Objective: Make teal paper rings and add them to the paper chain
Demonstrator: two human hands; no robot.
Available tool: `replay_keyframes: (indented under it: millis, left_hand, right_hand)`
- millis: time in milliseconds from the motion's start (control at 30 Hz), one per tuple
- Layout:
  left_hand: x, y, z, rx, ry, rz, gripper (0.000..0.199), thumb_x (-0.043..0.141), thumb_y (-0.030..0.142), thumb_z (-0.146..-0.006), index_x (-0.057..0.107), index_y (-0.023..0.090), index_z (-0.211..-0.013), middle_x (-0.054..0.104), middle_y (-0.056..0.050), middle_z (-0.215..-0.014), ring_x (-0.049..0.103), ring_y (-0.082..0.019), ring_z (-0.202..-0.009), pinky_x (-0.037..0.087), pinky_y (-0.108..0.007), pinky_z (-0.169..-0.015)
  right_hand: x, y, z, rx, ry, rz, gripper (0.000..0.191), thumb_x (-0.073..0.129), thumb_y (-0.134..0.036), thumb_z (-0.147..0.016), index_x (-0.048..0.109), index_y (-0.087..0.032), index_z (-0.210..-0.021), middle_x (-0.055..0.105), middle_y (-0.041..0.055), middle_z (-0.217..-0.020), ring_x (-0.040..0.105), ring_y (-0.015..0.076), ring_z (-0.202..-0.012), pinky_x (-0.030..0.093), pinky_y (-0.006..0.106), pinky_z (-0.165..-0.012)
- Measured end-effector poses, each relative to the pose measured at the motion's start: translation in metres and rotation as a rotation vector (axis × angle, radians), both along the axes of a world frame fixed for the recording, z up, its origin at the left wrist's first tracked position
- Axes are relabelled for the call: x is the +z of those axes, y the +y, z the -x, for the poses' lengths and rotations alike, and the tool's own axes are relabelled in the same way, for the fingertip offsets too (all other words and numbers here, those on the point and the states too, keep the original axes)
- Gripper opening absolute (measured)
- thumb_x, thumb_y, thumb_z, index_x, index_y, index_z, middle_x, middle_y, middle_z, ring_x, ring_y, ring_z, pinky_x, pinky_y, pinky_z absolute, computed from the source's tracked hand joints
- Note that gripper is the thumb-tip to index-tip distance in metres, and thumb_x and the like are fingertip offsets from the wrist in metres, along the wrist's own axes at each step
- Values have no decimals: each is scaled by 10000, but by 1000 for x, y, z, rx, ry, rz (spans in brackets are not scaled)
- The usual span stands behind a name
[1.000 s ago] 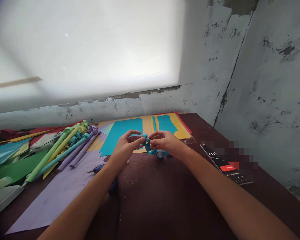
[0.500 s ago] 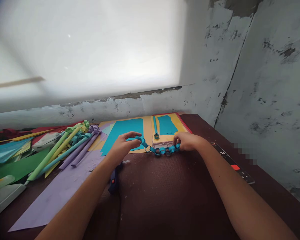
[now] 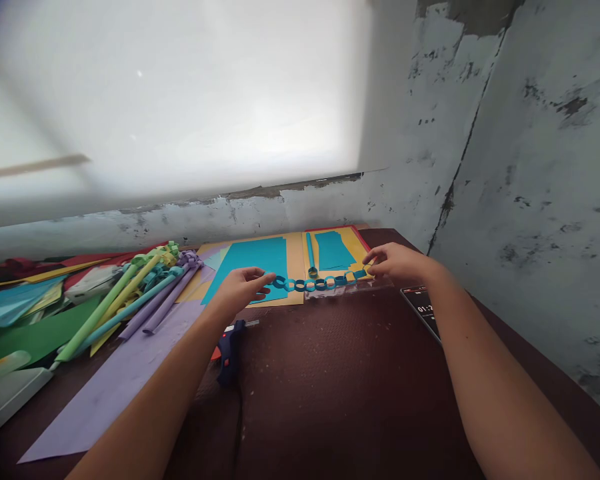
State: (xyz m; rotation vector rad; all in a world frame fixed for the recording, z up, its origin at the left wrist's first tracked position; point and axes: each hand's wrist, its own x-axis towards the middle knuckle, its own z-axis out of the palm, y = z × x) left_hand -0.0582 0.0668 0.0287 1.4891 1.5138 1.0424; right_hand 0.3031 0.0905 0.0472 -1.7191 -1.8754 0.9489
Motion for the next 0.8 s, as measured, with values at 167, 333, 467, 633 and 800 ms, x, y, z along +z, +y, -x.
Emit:
replay_keyframes:
  millis: [167, 333, 467, 633, 800]
  left_hand:
    - [2, -1, 1, -68, 74, 72, 392, 712, 532, -762, 718, 140, -771, 752, -129, -855, 694, -213, -742, 538, -307, -656]
    - [-4, -2, -5, -149, 318, 46, 454, 618, 589, -816, 743, 172, -687, 741, -90, -724, 647, -201, -627, 457, -296, -586]
    - [-8, -4, -15, -171, 553, -43, 501, 548, 589, -857, 706, 203, -580, 643, -54, -536, 581, -202, -557, 345, -298, -536]
    - [-9, -9, -25, -160, 732, -87, 510, 535, 554, -884, 644, 213, -520, 630, -77, -564, 570, -218, -577, 326, -313, -584]
    - [-9, -15, -27, -51, 871, -116, 471, 521, 573, -900, 718, 204, -684, 736, -149, -780, 663, -289, -756, 382, -315, -638]
  right_hand:
    - [-1, 4, -10, -136, 149, 39, 394, 799, -393, -743, 724, -155, -1048, 669, 56, -687, 573, 161, -573, 442, 276, -517]
    - [-9, 12, -16, -260, 176, 74, 179, 787, -252, -726, 739, -162, -873, 711, 73, -727, 645, 185, -645, 514, 278, -584]
    - [-15, 17, -15, -312, 119, 77, 61, 797, -196, -683, 739, -178, -681, 738, 92, -751, 683, 207, -706, 576, 292, -651]
    - [-15, 17, -13, -341, -12, 10, 90, 783, -197, -702, 729, -180, -631, 752, 111, -765, 700, 213, -703, 575, 298, -658]
    - [-9, 15, 5, -339, -130, -184, 179, 764, -266, -739, 795, -201, -903, 773, 105, -984, 697, 256, -933, 518, 286, -739]
